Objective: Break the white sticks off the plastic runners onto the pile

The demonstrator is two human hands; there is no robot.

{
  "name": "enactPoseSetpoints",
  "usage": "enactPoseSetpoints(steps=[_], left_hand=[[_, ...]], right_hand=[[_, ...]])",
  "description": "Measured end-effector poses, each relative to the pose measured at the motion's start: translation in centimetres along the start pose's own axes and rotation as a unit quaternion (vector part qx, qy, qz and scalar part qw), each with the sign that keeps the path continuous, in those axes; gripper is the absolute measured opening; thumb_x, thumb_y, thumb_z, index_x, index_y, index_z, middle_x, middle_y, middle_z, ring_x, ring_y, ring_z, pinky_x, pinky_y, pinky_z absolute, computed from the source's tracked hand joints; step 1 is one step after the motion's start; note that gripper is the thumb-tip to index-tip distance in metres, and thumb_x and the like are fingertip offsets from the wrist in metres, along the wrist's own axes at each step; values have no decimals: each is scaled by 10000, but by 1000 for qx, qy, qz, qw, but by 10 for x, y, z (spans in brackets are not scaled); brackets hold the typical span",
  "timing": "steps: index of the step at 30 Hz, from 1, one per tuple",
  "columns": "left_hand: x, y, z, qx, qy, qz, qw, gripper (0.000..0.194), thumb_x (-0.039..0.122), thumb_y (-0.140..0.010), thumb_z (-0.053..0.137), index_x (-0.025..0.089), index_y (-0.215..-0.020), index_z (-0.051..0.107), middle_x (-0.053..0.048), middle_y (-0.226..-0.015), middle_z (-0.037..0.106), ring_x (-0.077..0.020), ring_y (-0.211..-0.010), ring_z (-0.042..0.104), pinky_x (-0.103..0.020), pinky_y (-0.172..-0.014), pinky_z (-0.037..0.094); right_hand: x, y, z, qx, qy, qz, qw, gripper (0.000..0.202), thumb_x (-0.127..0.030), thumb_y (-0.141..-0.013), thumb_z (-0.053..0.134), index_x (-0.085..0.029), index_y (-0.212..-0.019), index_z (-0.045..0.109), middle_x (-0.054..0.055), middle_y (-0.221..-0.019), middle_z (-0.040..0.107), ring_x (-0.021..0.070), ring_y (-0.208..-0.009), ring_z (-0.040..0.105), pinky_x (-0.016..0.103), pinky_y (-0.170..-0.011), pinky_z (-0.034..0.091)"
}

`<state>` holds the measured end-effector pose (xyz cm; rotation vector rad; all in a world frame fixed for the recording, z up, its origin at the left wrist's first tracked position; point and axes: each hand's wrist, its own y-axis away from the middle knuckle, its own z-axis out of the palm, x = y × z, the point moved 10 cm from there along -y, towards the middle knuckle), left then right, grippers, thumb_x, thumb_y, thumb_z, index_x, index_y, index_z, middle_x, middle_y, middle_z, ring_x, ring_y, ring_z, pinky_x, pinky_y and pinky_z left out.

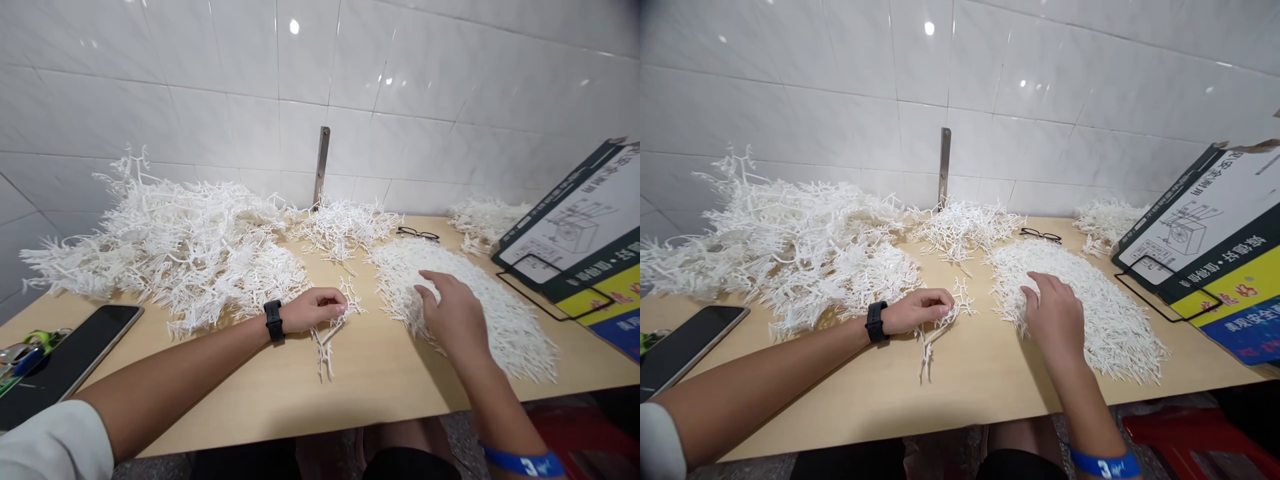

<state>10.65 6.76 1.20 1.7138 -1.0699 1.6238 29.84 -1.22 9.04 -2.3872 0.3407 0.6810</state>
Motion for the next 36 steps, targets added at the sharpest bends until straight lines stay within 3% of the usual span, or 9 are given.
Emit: enactPoseSetpoints(steps=[2,5,9,20,24,26,30,33,36], left_hand=[[-4,0,-3,24,15,-14,1000,363,477,-804,662,121,-819,594,-26,-809,556,-107,-737,475,-256,-713,378],[-7,-1,-4,38,21,-23,999,352,452,-758,710,121,-824,614,-31,-819,586,-122,-762,513,-264,-737,399],[-9,-1,-2,37,21,-22,999,348,460,-771,684,127,-831,604,-29,-810,600,-135,-784,535,-271,-767,416],[-1,5,22,-138,-73,8,988,507,660,-862,465,159,-825,529,10,-747,490,-110,-707,413,-238,-683,369],[-1,1,9,-106,22,-1,994,524,672,-798,563,150,-827,544,-20,-810,532,-123,-757,458,-260,-735,392],[-4,-1,0,-60,79,-12,995,512,644,-773,621,140,-819,547,-19,-800,526,-110,-723,455,-256,-707,384],[-11,-2,-7,7,105,-41,994,475,573,-734,705,126,-839,585,-24,-819,550,-94,-713,464,-241,-678,370],[-14,-1,-12,60,106,-54,991,461,546,-705,739,125,-837,605,-39,-869,575,-95,-739,483,-237,-678,375],[-14,-1,-14,88,98,-52,990,455,538,-697,746,125,-835,616,-40,-865,584,-98,-737,487,-237,-676,387]], right_hand=[[-10,11,18,-29,-46,34,998,286,-436,-886,504,-193,-818,639,90,-817,662,233,-737,557,337,-655,389],[-42,48,82,-208,-188,42,959,302,-473,-885,525,-205,-781,620,28,-681,603,185,-628,514,284,-567,354],[-58,71,117,-245,-241,15,939,266,-427,-873,559,-195,-743,554,-24,-626,492,142,-602,422,257,-561,318],[-56,84,128,-384,-370,41,845,426,-480,-920,496,-196,-606,449,-26,-567,422,119,-557,358,268,-552,284],[-49,84,120,-369,-475,89,794,423,-475,-884,534,-214,-576,409,-40,-511,385,116,-495,341,274,-523,302],[-28,65,100,-301,-462,100,829,386,-479,-877,530,-216,-603,457,-24,-537,425,136,-516,395,288,-538,348],[19,10,41,-116,-170,55,977,222,-375,-839,536,-197,-897,657,103,-833,654,243,-772,550,383,-725,414],[12,-7,13,-18,-24,16,999,284,-328,-824,520,-173,-1021,654,149,-1018,667,283,-881,564,415,-779,403],[-25,11,43,-112,-107,3,988,281,-424,-893,471,-204,-872,645,84,-859,678,231,-754,579,341,-671,420]])
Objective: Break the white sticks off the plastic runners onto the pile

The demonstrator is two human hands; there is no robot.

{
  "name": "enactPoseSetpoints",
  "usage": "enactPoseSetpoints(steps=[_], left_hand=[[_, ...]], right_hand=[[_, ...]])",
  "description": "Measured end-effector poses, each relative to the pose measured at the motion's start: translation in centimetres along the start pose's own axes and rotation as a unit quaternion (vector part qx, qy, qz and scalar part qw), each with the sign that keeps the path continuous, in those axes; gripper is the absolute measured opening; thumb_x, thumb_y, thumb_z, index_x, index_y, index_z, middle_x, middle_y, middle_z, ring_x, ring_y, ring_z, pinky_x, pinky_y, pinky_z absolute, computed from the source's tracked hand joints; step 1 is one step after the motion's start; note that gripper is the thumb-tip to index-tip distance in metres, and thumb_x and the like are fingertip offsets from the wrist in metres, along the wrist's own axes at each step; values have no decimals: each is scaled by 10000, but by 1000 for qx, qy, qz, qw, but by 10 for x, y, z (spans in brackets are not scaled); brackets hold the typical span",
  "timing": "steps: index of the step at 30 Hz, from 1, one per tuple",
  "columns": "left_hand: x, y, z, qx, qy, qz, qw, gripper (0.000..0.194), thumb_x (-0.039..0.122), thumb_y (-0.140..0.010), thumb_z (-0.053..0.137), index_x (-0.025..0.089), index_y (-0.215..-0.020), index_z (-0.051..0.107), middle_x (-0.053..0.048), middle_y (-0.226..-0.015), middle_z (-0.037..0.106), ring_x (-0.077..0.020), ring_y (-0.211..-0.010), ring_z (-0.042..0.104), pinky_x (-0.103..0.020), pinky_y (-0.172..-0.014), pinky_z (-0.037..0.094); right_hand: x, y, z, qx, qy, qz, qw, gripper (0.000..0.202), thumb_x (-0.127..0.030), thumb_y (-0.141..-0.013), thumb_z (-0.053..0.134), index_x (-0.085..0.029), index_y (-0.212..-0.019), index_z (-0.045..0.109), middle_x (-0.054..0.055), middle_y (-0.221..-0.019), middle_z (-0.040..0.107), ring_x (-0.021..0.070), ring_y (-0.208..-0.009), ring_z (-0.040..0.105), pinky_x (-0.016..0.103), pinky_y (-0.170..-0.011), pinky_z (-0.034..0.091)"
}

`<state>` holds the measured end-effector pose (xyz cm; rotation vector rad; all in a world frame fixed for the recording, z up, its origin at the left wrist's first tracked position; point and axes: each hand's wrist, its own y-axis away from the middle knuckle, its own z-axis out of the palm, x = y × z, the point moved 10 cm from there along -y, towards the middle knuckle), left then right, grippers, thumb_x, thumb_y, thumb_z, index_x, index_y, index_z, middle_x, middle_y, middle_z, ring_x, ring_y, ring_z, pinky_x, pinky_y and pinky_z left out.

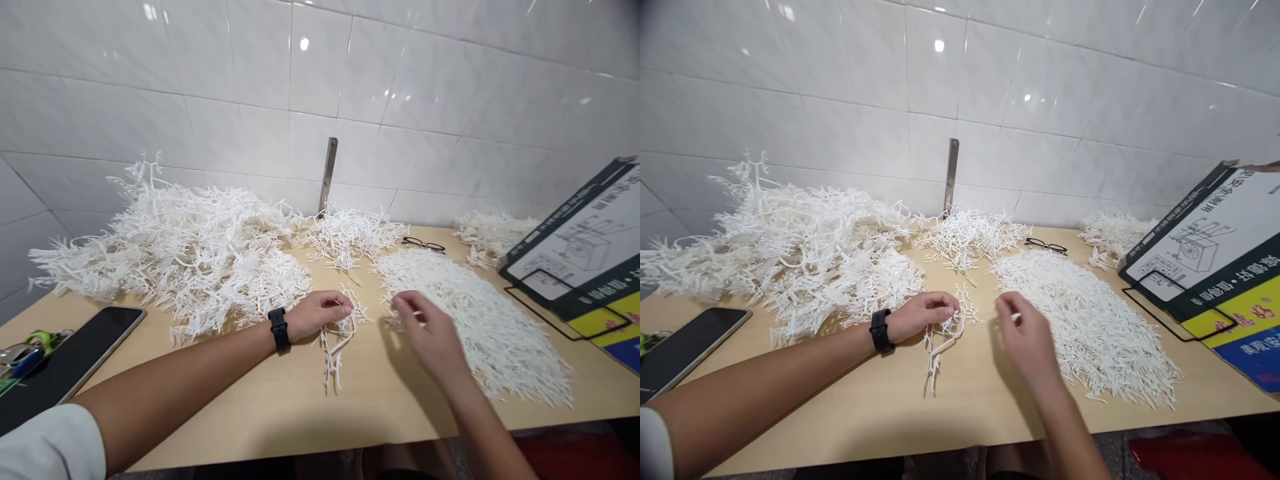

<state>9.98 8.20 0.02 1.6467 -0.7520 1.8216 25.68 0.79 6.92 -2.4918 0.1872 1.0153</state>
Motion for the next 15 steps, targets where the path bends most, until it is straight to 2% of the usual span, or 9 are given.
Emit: enactPoseSetpoints(steps=[2,5,10,15], left_hand=[[1,0,0,6,-6,19,1000,450,538,-706,737,123,-831,617,-36,-845,589,-105,-741,500,-240,-687,400],[3,-1,-1,8,-21,47,999,428,531,-734,714,125,-828,615,-34,-832,604,-124,-765,533,-256,-725,428],[11,1,4,-4,-136,79,988,330,452,-863,577,133,-907,649,-60,-917,637,-154,-861,560,-277,-819,437],[16,6,15,-28,-245,77,966,223,341,-835,607,159,-956,653,-51,-983,640,-139,-837,542,-259,-793,437]], right_hand=[[-15,16,41,-90,-51,18,995,310,-480,-881,516,-212,-780,634,45,-725,650,201,-651,552,306,-594,393],[-26,31,76,-123,-73,13,990,273,-442,-857,577,-200,-739,625,19,-651,601,173,-595,489,288,-561,346],[-8,30,87,-139,-164,20,976,302,-428,-914,485,-184,-773,596,10,-683,552,159,-637,450,271,-583,337],[7,29,85,-137,-183,45,973,379,-444,-904,479,-195,-620,447,-21,-589,403,135,-589,379,260,-548,291]])
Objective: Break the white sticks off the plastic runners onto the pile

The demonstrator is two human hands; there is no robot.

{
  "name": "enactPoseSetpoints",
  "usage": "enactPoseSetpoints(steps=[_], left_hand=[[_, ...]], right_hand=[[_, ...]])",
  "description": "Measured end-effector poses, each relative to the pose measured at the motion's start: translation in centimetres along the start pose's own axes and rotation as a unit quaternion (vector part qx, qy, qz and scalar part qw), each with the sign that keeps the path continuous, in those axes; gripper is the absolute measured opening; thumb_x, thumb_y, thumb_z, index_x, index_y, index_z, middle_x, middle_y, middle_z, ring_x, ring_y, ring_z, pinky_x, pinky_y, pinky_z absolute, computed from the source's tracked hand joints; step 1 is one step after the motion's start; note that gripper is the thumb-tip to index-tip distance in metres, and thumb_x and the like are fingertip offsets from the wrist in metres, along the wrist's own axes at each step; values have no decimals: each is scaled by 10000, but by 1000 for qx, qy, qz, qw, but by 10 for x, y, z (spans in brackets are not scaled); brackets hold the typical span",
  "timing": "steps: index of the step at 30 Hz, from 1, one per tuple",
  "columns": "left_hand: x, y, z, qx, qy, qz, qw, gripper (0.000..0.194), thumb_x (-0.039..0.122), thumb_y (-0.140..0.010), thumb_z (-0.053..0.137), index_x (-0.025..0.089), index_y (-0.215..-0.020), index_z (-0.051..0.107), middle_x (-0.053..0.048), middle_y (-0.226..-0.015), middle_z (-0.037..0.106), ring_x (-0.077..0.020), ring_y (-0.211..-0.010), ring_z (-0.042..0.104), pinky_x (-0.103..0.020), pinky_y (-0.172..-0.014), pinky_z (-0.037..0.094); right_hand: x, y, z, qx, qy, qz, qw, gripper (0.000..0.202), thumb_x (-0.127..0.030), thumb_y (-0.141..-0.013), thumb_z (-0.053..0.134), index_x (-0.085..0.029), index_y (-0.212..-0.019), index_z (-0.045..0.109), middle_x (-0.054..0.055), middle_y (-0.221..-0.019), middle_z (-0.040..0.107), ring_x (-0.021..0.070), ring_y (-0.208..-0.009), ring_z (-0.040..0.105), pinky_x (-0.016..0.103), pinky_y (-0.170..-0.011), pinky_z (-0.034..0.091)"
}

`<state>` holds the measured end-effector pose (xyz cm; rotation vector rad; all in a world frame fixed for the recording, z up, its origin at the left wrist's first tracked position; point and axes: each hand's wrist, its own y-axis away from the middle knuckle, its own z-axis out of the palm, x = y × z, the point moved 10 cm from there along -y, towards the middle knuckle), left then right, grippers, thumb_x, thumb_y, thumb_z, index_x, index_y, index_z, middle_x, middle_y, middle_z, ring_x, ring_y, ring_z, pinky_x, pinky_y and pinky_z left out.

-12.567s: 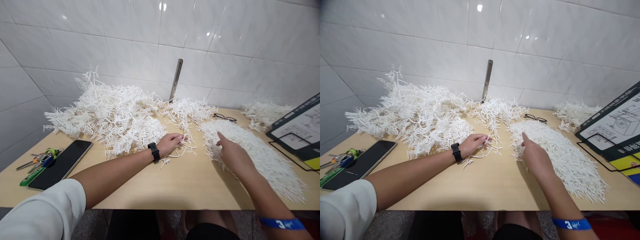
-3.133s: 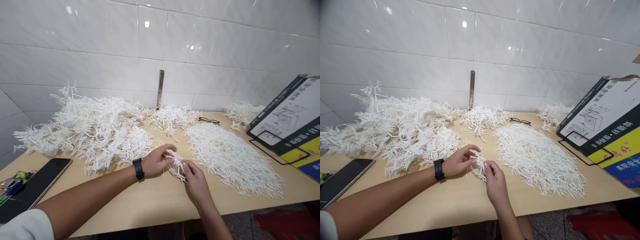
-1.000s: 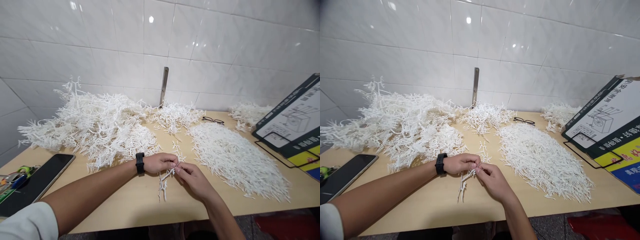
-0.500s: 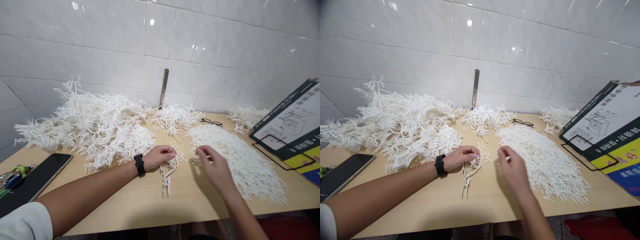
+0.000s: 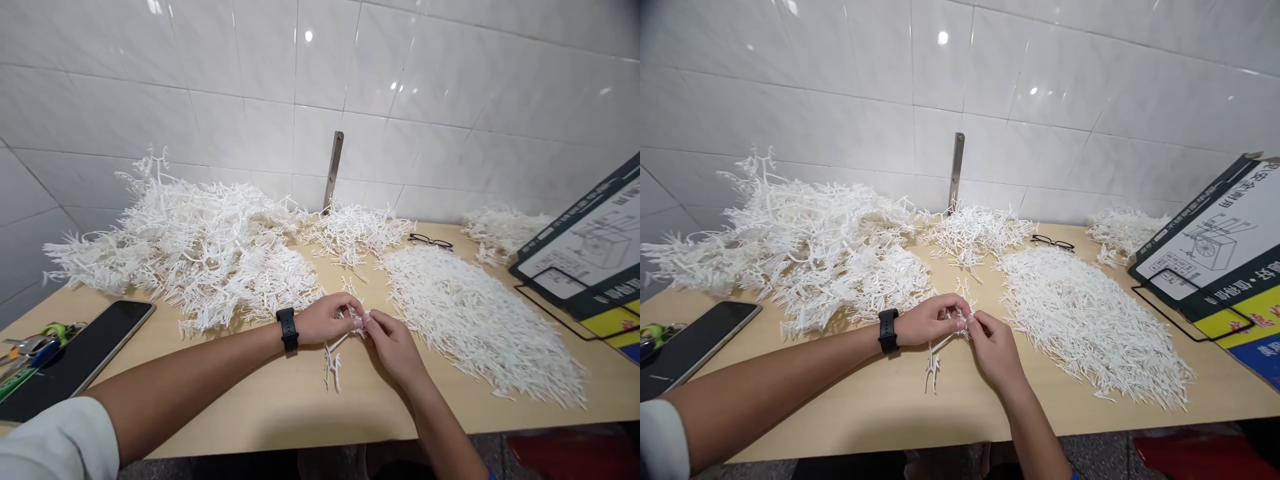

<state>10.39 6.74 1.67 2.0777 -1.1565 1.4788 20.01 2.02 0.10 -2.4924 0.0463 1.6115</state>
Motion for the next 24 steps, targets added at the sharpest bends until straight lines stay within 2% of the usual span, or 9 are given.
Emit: enactPoseSetpoints(steps=[4,7,11,14,17,19,21,22,24], left_hand=[[-8,2,5,-27,-74,-22,997,201,335,-797,650,163,-899,668,-25,-878,650,-125,-749,526,-237,-703,412],[-12,2,13,-79,-90,-8,993,216,368,-842,606,168,-883,676,-15,-825,656,-126,-750,540,-234,-703,397],[-9,3,19,-125,-10,16,992,357,458,-902,517,136,-810,642,-22,-786,627,-113,-733,531,-223,-709,405],[-6,4,23,-154,54,9,986,433,543,-881,529,126,-804,616,-21,-750,601,-103,-697,506,-217,-682,402],[-4,6,26,-191,123,5,974,483,603,-838,564,123,-804,604,-29,-743,598,-106,-697,517,-226,-688,416],[-4,5,23,-188,169,7,967,504,624,-807,591,120,-785,595,-43,-762,604,-117,-719,537,-247,-717,433],[-6,4,18,-172,201,3,964,510,628,-780,622,119,-776,591,-57,-795,615,-125,-745,551,-265,-738,441],[-7,2,16,-161,207,-2,965,505,621,-768,640,118,-783,596,-60,-812,622,-126,-755,554,-269,-743,440],[-11,0,13,-129,211,-16,969,491,600,-744,678,117,-802,614,-62,-830,636,-124,-759,556,-269,-742,435]], right_hand=[[-1,1,8,-17,20,-17,1000,338,-361,-886,492,-190,-598,447,-19,-584,409,129,-586,369,262,-541,269],[1,1,9,-33,17,-9,999,343,-353,-871,488,-196,-582,391,-29,-581,346,122,-583,333,264,-545,248],[3,3,17,-103,-79,19,991,382,-409,-860,492,-209,-571,343,-43,-564,297,109,-553,271,271,-538,211],[2,6,26,-152,-177,37,972,397,-412,-842,526,-213,-553,339,-55,-533,279,100,-524,238,279,-528,186],[0,7,28,-171,-267,52,947,391,-372,-824,552,-214,-540,335,-65,-513,254,91,-491,196,279,-503,162],[-5,5,11,-140,-335,41,931,404,-372,-823,532,-224,-533,291,-69,-491,226,94,-465,169,277,-477,173],[-9,-1,-20,-76,-343,10,936,403,-391,-842,505,-226,-542,291,-58,-495,250,105,-460,202,278,-472,229],[-11,-5,-37,-49,-299,-5,953,387,-400,-857,497,-223,-553,335,-45,-511,298,115,-472,252,281,-488,268],[-13,-13,-65,-13,-118,-27,993,312,-396,-878,501,-211,-628,494,3,-601,462,148,-559,410,301,-568,355]])
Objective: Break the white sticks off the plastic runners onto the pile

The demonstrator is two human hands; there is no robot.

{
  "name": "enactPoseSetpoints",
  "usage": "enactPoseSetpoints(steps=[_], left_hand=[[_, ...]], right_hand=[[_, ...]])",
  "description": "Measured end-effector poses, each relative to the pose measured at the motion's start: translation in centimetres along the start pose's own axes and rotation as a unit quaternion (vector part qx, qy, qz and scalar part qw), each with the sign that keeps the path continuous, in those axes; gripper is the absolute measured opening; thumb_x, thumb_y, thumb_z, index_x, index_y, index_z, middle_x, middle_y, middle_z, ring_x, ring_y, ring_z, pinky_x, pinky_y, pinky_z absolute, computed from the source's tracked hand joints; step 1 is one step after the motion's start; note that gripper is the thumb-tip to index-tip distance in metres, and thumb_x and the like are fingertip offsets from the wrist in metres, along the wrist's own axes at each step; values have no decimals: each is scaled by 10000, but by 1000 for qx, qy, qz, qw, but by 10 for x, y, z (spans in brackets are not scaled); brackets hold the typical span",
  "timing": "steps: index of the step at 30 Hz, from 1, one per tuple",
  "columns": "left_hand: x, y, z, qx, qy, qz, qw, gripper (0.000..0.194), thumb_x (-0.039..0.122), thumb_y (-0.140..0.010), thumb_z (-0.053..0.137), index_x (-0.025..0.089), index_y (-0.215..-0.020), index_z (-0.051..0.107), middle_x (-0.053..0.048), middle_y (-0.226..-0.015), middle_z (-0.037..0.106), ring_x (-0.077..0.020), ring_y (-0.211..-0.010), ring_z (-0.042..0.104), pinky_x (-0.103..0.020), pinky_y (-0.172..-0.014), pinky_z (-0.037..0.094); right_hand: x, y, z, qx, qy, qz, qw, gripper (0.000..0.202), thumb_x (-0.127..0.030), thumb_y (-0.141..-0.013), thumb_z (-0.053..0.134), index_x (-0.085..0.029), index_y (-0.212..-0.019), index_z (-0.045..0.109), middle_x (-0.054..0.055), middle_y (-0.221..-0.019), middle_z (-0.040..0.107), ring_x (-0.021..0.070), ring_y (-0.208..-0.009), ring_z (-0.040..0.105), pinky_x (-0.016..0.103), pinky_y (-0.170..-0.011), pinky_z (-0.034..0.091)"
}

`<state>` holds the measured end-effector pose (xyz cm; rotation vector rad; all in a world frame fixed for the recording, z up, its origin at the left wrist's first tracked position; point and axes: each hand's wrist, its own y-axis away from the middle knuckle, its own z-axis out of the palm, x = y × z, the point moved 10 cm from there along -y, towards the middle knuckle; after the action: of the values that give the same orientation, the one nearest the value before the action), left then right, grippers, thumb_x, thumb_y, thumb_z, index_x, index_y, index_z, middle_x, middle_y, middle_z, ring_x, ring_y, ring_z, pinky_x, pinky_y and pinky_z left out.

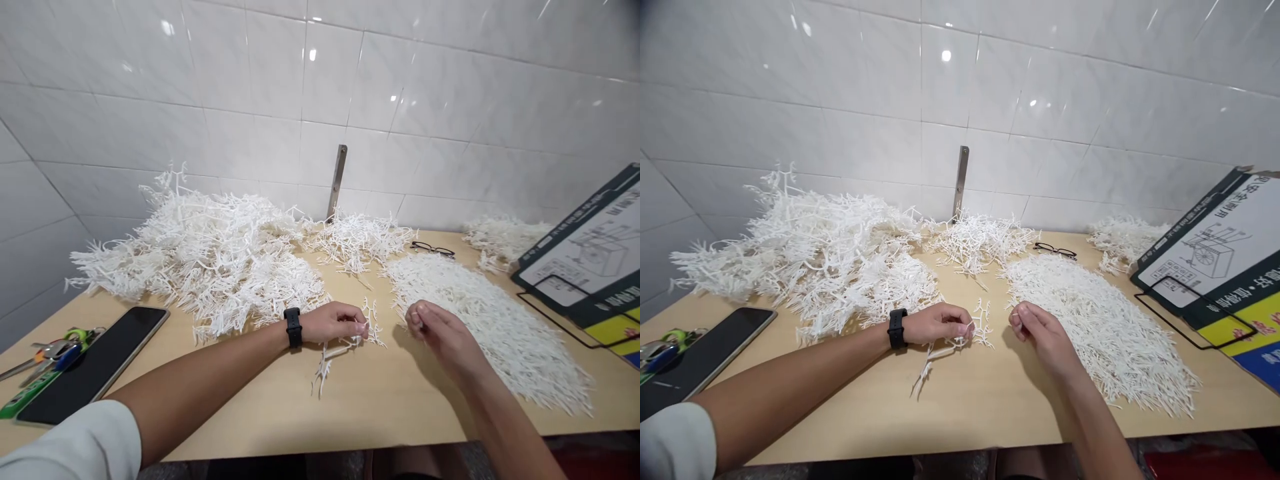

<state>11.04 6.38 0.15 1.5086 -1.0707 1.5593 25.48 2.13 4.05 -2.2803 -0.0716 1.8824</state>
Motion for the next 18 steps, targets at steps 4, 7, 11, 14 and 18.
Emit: enactPoseSetpoints(steps=[4,7,11,14,18], left_hand=[[-7,-1,-15,106,30,-19,994,467,525,-654,781,113,-819,633,-52,-830,649,-114,-741,559,-261,-727,428],[-14,0,-20,150,67,-39,986,477,459,-575,842,126,-812,596,-22,-753,637,-103,-668,553,-246,-656,416],[-14,1,-18,150,75,-37,985,443,432,-593,831,130,-771,560,7,-683,598,-91,-613,526,-223,-587,380],[-12,1,-18,155,70,-35,985,450,449,-595,816,137,-756,534,19,-667,577,-88,-603,503,-216,-570,363],[-8,1,-20,158,14,-27,987,409,508,-711,715,136,-763,553,26,-648,541,-85,-599,465,-219,-577,351]], right_hand=[[-18,-10,-34,76,374,-32,924,251,-257,-858,486,-203,-1034,655,106,-1032,666,277,-969,577,401,-832,411],[-36,-1,-19,117,420,-70,897,313,-262,-872,465,-194,-1133,623,126,-1159,648,291,-1043,572,405,-849,421],[-15,11,59,-41,287,-1,957,246,-429,-878,543,-216,-963,629,61,-899,680,209,-749,591,301,-628,430],[-4,12,84,-24,267,1,963,201,-404,-846,597,-205,-832,568,0,-706,596,162,-622,491,275,-582,364],[13,8,86,-32,173,-14,984,238,-379,-906,508,-188,-767,540,-8,-684,540,145,-641,448,262,-596,337]])
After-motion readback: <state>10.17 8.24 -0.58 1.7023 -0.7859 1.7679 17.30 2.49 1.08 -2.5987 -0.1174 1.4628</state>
